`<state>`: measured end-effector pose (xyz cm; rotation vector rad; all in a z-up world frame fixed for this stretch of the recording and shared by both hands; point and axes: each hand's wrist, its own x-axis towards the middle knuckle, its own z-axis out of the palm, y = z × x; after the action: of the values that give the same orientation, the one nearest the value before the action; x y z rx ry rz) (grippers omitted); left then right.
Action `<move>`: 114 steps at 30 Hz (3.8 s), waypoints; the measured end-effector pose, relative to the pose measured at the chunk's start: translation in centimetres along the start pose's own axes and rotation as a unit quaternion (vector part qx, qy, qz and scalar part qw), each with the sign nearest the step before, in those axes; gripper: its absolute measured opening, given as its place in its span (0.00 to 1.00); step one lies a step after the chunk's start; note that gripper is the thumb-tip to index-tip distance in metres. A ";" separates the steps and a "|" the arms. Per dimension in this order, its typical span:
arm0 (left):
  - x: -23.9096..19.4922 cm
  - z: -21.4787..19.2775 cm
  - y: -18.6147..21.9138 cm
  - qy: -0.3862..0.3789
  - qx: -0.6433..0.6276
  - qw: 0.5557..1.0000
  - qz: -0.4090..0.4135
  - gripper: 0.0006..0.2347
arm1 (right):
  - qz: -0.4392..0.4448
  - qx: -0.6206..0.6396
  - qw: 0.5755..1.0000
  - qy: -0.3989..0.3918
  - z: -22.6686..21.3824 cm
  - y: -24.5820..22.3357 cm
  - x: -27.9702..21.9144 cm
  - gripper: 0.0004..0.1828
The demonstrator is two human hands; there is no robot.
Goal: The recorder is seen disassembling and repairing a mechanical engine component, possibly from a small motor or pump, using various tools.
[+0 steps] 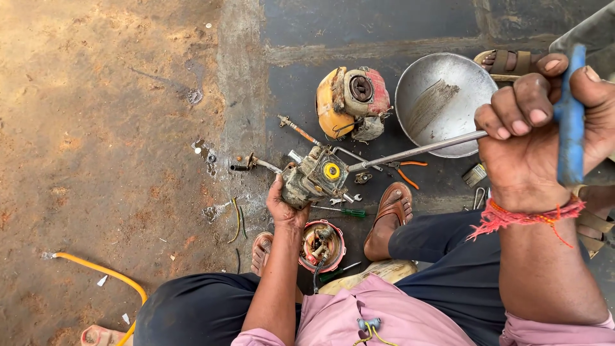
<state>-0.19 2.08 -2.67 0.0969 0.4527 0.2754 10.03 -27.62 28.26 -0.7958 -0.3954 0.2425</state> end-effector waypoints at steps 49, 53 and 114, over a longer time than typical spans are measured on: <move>4.1 -4.7 -1.2 0.016 0.128 0.991 -0.047 0.13 | 0.261 -0.322 0.902 -0.120 4.1 0.1 4.7 0.24; 1.7 -7.3 -1.0 0.020 0.086 0.996 -0.034 0.14 | 0.321 -0.446 0.817 -0.173 1.4 -2.5 8.0 0.22; -3.4 1.0 -5.1 0.115 0.089 0.984 -0.107 0.20 | -0.151 0.050 0.980 0.117 -3.7 5.7 5.6 0.07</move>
<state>-1.46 -3.80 -1.15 0.1913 0.7118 0.0341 16.27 -24.12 23.15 -0.6461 -0.2744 -0.1151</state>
